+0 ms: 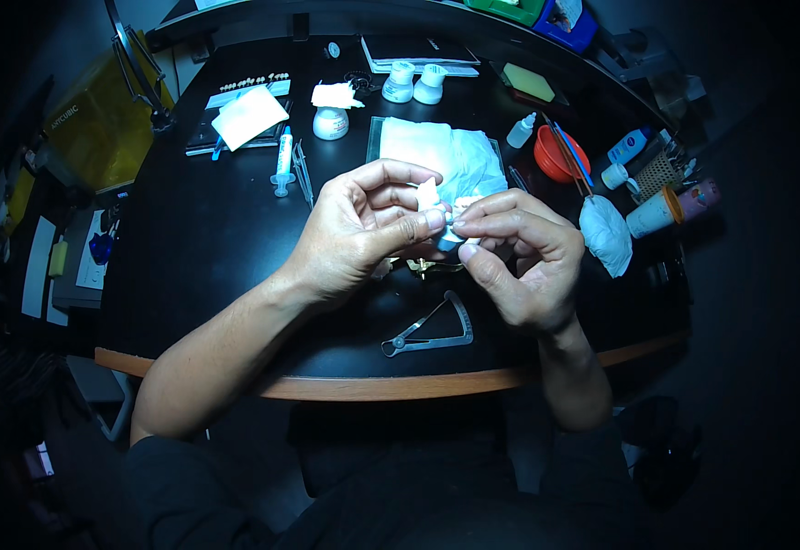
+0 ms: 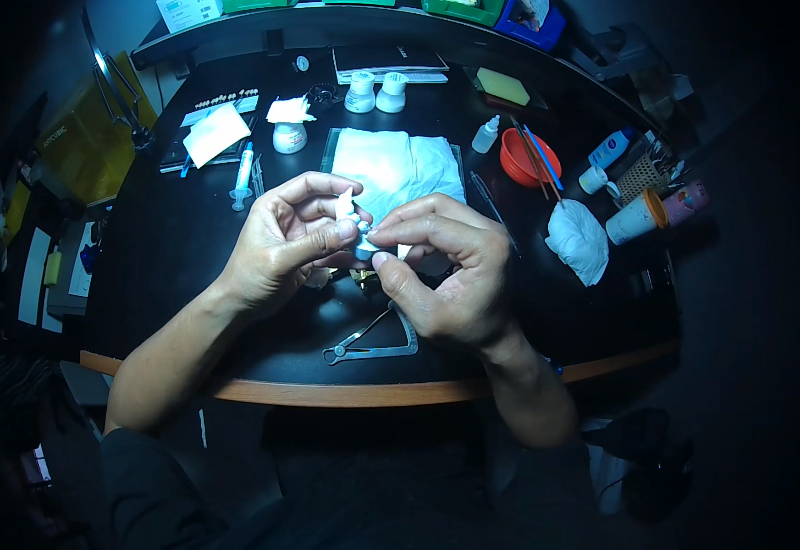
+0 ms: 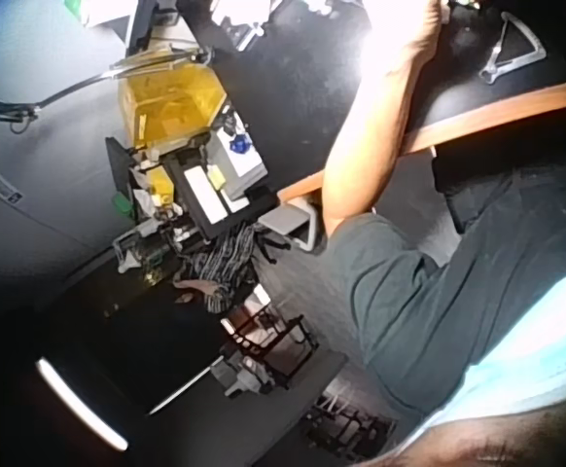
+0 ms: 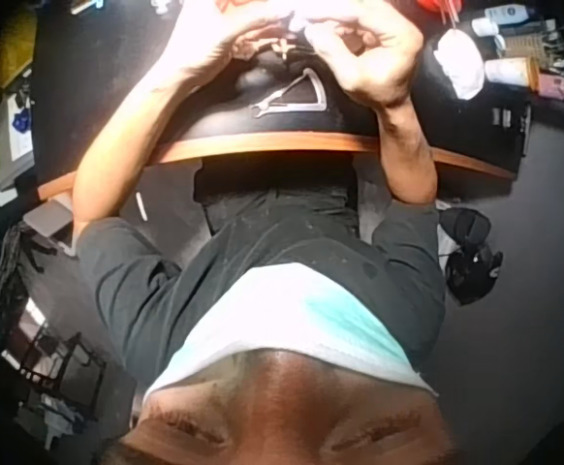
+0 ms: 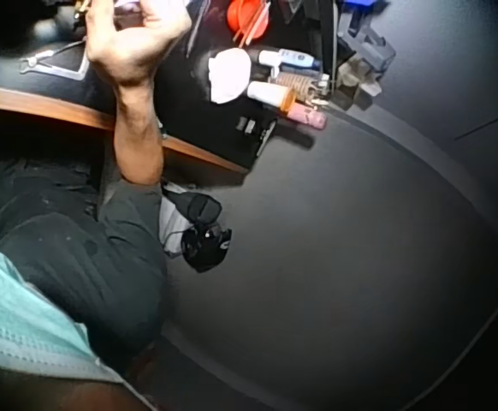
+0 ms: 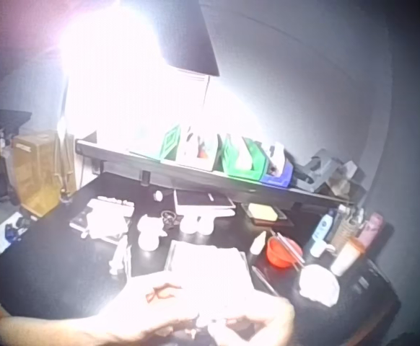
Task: The person assembles a dental prosthesis by placing individual teeth into a pink denture base. They use tweezers to position the teeth and a pen-like tool to mark or adjust the base. The person repeatedly checks the fit and alignment of the teeth within the denture.
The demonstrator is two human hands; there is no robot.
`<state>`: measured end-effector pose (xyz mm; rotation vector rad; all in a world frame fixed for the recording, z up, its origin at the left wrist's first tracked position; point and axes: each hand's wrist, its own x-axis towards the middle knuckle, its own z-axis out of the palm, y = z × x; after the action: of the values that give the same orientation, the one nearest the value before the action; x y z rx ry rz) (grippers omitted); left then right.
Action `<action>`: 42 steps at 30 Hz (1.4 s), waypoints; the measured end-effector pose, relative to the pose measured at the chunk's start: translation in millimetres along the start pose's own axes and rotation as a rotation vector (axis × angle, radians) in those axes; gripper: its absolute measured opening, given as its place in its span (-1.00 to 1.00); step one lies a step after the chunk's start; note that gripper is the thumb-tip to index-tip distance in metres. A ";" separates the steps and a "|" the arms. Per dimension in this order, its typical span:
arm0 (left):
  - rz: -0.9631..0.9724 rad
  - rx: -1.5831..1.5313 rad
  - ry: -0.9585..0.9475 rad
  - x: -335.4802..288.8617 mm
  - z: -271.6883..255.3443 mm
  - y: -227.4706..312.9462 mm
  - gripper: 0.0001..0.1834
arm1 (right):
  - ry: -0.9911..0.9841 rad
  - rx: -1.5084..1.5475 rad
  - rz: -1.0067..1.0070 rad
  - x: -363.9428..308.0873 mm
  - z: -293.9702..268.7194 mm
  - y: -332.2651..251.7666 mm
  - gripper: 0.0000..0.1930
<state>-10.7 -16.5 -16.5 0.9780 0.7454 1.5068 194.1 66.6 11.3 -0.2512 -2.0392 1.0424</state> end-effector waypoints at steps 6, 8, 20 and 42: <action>-0.017 -0.028 -0.005 -1.9 1.0 2.5 -0.51 | 0.001 -0.036 -0.089 1.0 3.5 3.2 -0.78; -0.024 -0.066 -0.022 -1.9 1.3 3.3 -0.51 | 0.011 -0.036 -0.104 1.5 4.6 2.9 -0.75; 0.014 -0.148 -0.013 -0.4 5.4 1.3 -0.51 | 0.057 -0.121 -0.161 1.8 7.6 -1.8 -0.74; -0.001 -0.155 -0.053 0.1 2.4 2.0 -0.46 | 0.078 -0.154 -0.206 0.6 10.2 0.9 -0.73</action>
<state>-9.4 -16.9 -13.6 0.8968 0.5826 1.5082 186.0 61.4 7.6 -0.1537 -2.0285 0.7401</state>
